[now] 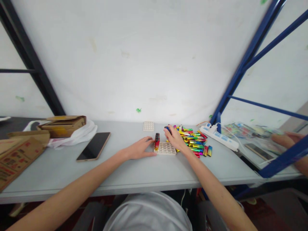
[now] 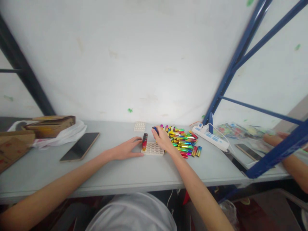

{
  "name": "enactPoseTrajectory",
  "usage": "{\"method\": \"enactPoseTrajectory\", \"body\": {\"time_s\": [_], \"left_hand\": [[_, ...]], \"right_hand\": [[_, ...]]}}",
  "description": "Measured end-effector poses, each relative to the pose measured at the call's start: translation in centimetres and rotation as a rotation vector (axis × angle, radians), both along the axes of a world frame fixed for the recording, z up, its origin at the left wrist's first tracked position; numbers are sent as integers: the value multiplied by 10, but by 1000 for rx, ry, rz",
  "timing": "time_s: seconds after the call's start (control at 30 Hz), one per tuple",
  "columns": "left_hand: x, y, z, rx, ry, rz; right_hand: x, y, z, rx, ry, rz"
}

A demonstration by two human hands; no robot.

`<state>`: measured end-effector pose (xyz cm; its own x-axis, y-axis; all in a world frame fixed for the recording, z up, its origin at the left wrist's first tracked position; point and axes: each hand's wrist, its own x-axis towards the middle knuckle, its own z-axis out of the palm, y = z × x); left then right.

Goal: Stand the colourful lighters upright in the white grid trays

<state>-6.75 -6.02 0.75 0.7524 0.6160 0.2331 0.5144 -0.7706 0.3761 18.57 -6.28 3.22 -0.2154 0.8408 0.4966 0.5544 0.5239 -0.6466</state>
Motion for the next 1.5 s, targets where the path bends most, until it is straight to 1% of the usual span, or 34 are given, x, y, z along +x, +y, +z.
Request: {"method": "enactPoseTrajectory", "body": {"time_s": [0.07,0.1,0.17,0.23,0.27,0.33,0.43,0.47,0.53,0.63,0.77,0.9,1.0,1.07,1.1,1.2,1.27,1.37,1.43,1.5], "left_hand": [[0,0,1,-10,-2,-6],[-1,0,1,-15,-5,-11],[-2,1,1,-22,-13,-23],[-4,3,0,-20,-22,-37],[-5,4,0,-19,-25,-43],[-5,5,-1,-22,-22,-47],[-5,5,0,-35,-16,-45],[-5,5,0,-35,-19,-47],[-4,4,1,-29,-27,-51],[-3,4,1,-19,-37,-54],[-3,5,-2,-13,-55,-56],[-4,7,-3,-6,-44,-67],[-4,7,-3,-10,-34,-64],[-4,6,-2,-10,-27,-54],[-4,5,-1,-9,-21,-47],[-4,4,1,-6,2,-29],[-4,3,1,0,4,-23],[-3,4,-1,7,-12,-16],[-2,4,-2,7,-31,-10],[-1,3,-4,6,-56,0]], "right_hand": [[0,-3,4,8,-5,63],[0,-5,7,39,-18,80],[1,-7,12,122,-64,81],[3,-10,15,144,-102,77],[5,-12,16,117,-106,89],[8,-15,18,-11,-77,151],[11,-21,19,-269,-34,321],[11,-23,19,-332,-31,373],[11,-24,18,-386,-38,425],[9,-23,15,-354,-103,398],[2,-20,12,-192,-288,324],[-8,-17,8,-85,-379,344],[-10,-14,6,-87,-375,358],[-3,-12,5,-83,-345,306],[3,-10,5,-59,-328,252],[24,4,9,59,-308,11],[36,21,12,73,-347,-133],[41,54,17,-26,-521,-269],[34,76,17,-115,-657,-369],[23,93,14,-202,-737,-456]]}}
